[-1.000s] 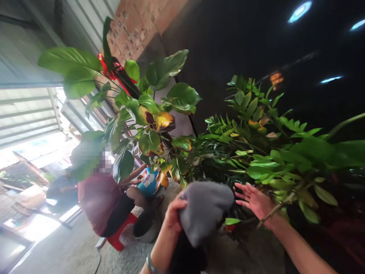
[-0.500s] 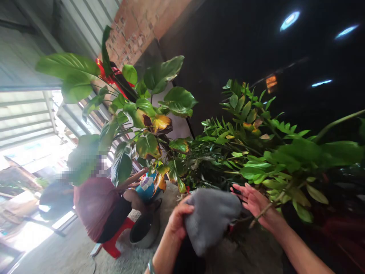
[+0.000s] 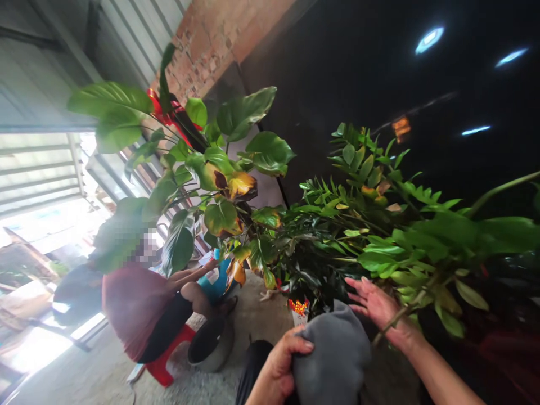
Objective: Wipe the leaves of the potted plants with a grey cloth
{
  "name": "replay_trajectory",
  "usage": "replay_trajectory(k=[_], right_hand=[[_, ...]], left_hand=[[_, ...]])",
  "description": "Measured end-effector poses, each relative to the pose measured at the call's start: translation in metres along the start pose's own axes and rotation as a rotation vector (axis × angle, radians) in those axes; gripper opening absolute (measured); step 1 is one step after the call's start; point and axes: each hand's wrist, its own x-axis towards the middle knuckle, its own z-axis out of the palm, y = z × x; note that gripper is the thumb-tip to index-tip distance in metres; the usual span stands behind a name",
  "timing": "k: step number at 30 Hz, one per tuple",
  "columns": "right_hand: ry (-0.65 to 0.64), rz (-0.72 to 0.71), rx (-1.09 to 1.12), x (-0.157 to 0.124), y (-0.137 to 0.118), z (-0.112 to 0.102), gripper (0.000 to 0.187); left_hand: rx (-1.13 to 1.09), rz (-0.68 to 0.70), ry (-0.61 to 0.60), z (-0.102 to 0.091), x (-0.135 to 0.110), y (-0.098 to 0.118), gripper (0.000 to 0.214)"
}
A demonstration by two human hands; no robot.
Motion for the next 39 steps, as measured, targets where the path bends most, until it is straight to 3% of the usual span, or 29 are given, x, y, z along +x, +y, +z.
replay_trajectory(k=[3, 5, 7, 10, 14, 16, 18, 20, 24, 27, 31, 33, 37, 39], right_hand=[[-0.041, 0.012, 0.032, -0.001, -0.003, 0.000, 0.038], [-0.013, -0.001, 0.041, -0.003, -0.004, 0.003, 0.035], [0.029, -0.035, 0.045, -0.004, -0.003, 0.006, 0.034], [0.059, -0.077, 0.046, -0.005, -0.001, 0.009, 0.032], [0.063, -0.072, -0.006, -0.004, 0.002, 0.006, 0.028], [0.052, -0.068, -0.047, -0.004, 0.002, 0.003, 0.029], [0.050, -0.080, -0.057, -0.004, 0.002, 0.003, 0.031], [0.052, -0.097, -0.044, -0.005, 0.001, 0.004, 0.031], [0.050, -0.079, -0.025, -0.009, -0.003, 0.010, 0.031], [0.057, -0.071, -0.017, -0.010, -0.003, 0.012, 0.028], [0.022, -0.078, -0.096, -0.009, 0.002, 0.007, 0.032], [0.055, -0.061, -0.130, -0.009, 0.001, 0.004, 0.032], [0.039, -0.089, -0.024, -0.018, -0.006, 0.004, 0.033], [0.037, -0.103, 0.041, -0.029, -0.007, 0.009, 0.039]], left_hand=[[-0.027, 0.162, -0.020, 0.012, -0.009, 0.040, 0.035], [-0.119, 0.285, 0.059, 0.025, -0.007, 0.071, 0.026], [-0.214, 0.378, 0.172, 0.035, 0.000, 0.087, 0.020], [-0.187, 0.362, 0.242, 0.037, 0.013, 0.071, 0.020], [0.003, 0.095, 0.063, 0.018, 0.011, 0.017, 0.031], [0.025, 0.039, -0.022, 0.011, 0.003, 0.006, 0.035], [0.002, 0.095, -0.057, 0.014, -0.003, 0.014, 0.036], [-0.052, 0.188, -0.039, 0.025, -0.004, 0.036, 0.034], [-0.204, 0.333, 0.186, 0.044, 0.010, 0.070, 0.014], [-0.152, 0.318, 0.249, 0.036, 0.020, 0.052, 0.016], [0.024, 0.054, 0.111, 0.005, 0.012, 0.000, 0.035], [0.027, 0.003, 0.071, -0.006, 0.002, -0.013, 0.038], [-0.090, 0.072, -0.003, -0.011, -0.012, -0.004, 0.033], [-0.191, 0.090, 0.055, -0.010, -0.013, 0.004, 0.024]])
